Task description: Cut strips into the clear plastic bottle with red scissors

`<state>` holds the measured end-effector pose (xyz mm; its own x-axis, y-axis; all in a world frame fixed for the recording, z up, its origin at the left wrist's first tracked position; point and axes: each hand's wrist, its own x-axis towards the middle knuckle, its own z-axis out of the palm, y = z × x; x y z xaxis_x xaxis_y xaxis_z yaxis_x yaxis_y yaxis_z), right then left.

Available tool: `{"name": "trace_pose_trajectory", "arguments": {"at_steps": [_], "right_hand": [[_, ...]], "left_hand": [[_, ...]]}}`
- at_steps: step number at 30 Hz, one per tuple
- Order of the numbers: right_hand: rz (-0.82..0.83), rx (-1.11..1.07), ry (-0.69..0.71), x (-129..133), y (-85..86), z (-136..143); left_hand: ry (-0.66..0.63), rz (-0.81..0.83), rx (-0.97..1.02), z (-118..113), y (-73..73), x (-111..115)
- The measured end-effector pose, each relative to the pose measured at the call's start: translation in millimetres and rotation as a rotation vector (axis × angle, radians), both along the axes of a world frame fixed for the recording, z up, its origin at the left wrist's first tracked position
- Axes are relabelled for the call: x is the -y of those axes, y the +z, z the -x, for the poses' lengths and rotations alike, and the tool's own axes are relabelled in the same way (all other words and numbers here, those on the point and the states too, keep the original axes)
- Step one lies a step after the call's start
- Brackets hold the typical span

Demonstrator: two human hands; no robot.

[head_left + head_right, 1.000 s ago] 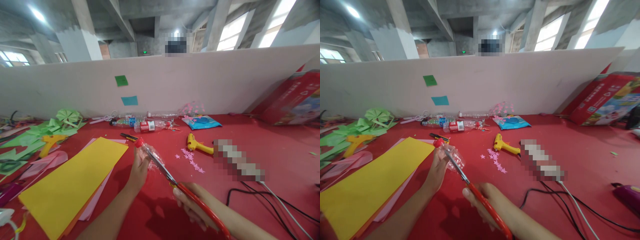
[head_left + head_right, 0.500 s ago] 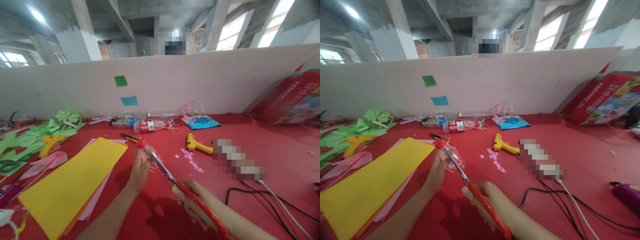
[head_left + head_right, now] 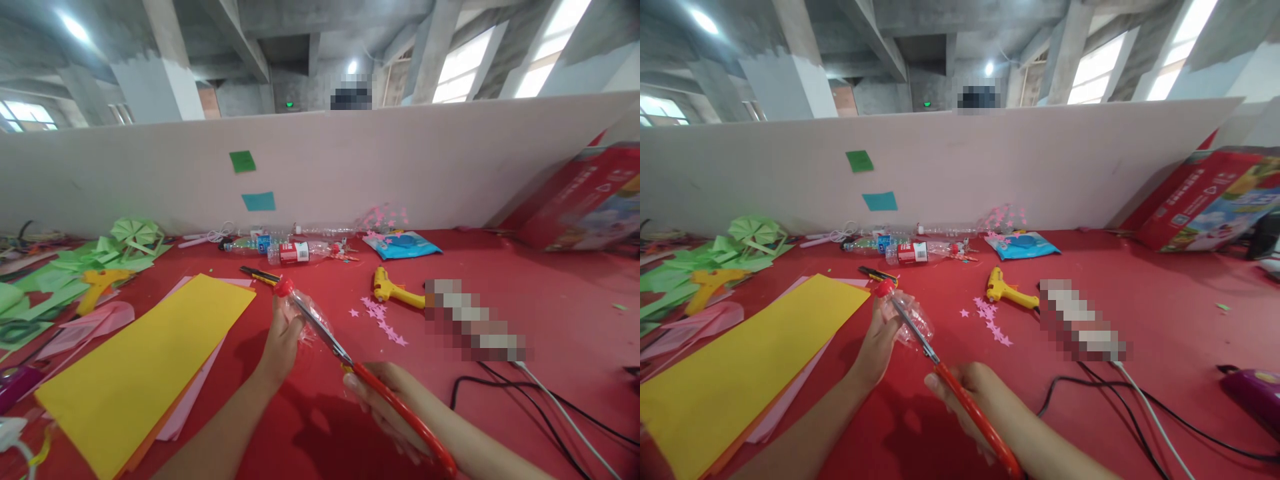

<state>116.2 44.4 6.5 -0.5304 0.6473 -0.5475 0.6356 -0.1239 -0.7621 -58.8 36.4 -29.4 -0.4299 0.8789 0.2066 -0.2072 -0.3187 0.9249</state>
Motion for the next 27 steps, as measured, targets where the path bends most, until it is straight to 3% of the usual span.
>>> {"name": "trace_pose_trajectory", "arguments": {"at_steps": [11, 15, 18, 23, 27], "right_hand": [[0.019, -0.159, 0.112, -5.9, -6.1, -12.5], [-0.067, -0.149, 0.151, -6.0, -5.6, -13.8], [-0.134, -0.096, 0.101, -9.9, -3.9, -13.2], [-0.389, -0.032, 0.223, -21.3, -0.7, -16.9], [-0.496, 0.034, 0.276, -24.2, -2.1, -19.3]], "left_hand": [[0.049, 0.005, 0.026, 9.3, -3.4, -4.0], [0.098, -0.043, 0.289, 21.2, 3.5, -5.1], [0.045, -0.071, 0.457, 27.2, 9.8, -4.1], [0.082, 0.007, 0.497, 27.6, 13.8, -3.5], [0.1, 0.0, 0.53, 30.8, 13.5, -3.9]]}}
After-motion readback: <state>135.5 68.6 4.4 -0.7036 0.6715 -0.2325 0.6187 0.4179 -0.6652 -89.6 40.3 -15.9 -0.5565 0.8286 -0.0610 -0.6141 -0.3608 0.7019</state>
